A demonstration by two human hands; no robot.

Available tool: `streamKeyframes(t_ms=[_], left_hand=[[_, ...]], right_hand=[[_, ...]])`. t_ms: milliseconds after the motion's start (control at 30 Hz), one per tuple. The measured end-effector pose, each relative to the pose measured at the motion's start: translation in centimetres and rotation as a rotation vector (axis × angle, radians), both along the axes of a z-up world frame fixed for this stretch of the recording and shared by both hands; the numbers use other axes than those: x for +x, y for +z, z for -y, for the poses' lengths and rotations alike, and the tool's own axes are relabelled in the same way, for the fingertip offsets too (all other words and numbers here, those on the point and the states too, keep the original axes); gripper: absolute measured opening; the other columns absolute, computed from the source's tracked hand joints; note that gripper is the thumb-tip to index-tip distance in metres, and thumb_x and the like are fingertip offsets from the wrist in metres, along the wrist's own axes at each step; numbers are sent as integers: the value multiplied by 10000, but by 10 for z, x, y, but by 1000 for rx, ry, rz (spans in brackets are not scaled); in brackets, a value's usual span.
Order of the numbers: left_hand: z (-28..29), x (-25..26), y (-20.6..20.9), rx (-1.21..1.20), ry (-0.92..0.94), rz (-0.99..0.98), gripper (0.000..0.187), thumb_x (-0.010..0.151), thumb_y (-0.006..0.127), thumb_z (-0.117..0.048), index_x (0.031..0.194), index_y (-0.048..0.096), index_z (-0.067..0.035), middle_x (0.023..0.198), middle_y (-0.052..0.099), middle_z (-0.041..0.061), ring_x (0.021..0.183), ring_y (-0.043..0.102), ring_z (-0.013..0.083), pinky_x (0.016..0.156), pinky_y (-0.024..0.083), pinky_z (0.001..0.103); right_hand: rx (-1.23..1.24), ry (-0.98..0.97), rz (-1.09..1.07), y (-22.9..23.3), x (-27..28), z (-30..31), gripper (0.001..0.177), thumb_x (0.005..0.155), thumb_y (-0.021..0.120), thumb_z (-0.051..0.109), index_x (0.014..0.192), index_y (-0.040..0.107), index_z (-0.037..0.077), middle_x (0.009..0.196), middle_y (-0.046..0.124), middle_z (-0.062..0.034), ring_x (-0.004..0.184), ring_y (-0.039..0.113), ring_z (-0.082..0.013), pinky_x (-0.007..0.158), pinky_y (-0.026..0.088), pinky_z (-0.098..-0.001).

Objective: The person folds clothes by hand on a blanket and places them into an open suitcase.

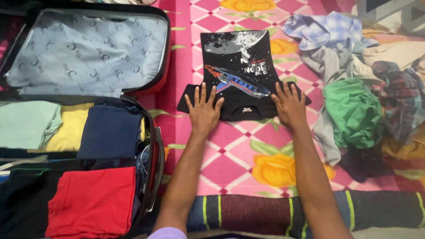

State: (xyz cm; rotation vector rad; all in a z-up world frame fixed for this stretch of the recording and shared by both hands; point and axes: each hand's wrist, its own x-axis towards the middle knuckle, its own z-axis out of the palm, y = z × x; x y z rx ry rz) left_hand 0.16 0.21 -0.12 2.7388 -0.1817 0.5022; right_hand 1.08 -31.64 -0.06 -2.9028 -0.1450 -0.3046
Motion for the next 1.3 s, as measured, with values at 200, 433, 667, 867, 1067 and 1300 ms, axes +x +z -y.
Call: streamKeyframes(t_ms=[200,433,667,867,1067,1300], left_hand=[[-8,6,-6,-62,-6,-26,588,1048,420,-546,1521,516,-210,1643,362,121,1526,293,342,1230,68,654],[-7,5,0,-43,0,-58,621,981,546,-510,1510,516,-187,1639,363,109,1518,287,329,1223,58,642],[-6,4,0,-34,-2,-28,622,979,549,-511,1506,509,-183,1636,355,118,1515,281,333,1222,62,642],[-6,7,-5,-24,-12,-48,631,976,550,-509,1507,498,-171,1642,341,127,1519,270,348,1216,59,655],[-6,7,-2,-27,-26,-42,636,969,570,-489,1507,496,-157,1628,343,158,1509,265,373,1194,54,686],[11,3,11,-109,-205,159,552,1013,595,-288,1522,501,-97,1606,411,197,1511,355,401,1255,177,616]], right_hand=[[175,-30,84,0,-3,-6,536,1097,384,474,1545,505,206,1625,429,-93,1510,346,-360,1219,132,-598],[248,-57,122,18,-9,-14,502,1069,456,475,1459,595,191,1580,483,-103,1477,381,-339,1206,152,-567],[268,-57,129,19,-9,-14,465,1081,434,445,1442,617,214,1557,516,-82,1467,414,-335,1213,174,-558],[291,-49,137,15,-7,-12,480,1078,418,459,1437,620,213,1549,524,-74,1472,415,-315,1221,179,-543],[345,-18,139,15,-7,-5,458,1081,441,415,1416,623,160,1537,538,-96,1469,412,-309,1222,161,-557],[414,263,150,42,-16,-36,445,1054,502,273,1426,587,42,1526,541,-156,1487,431,-336,1218,320,-461]])
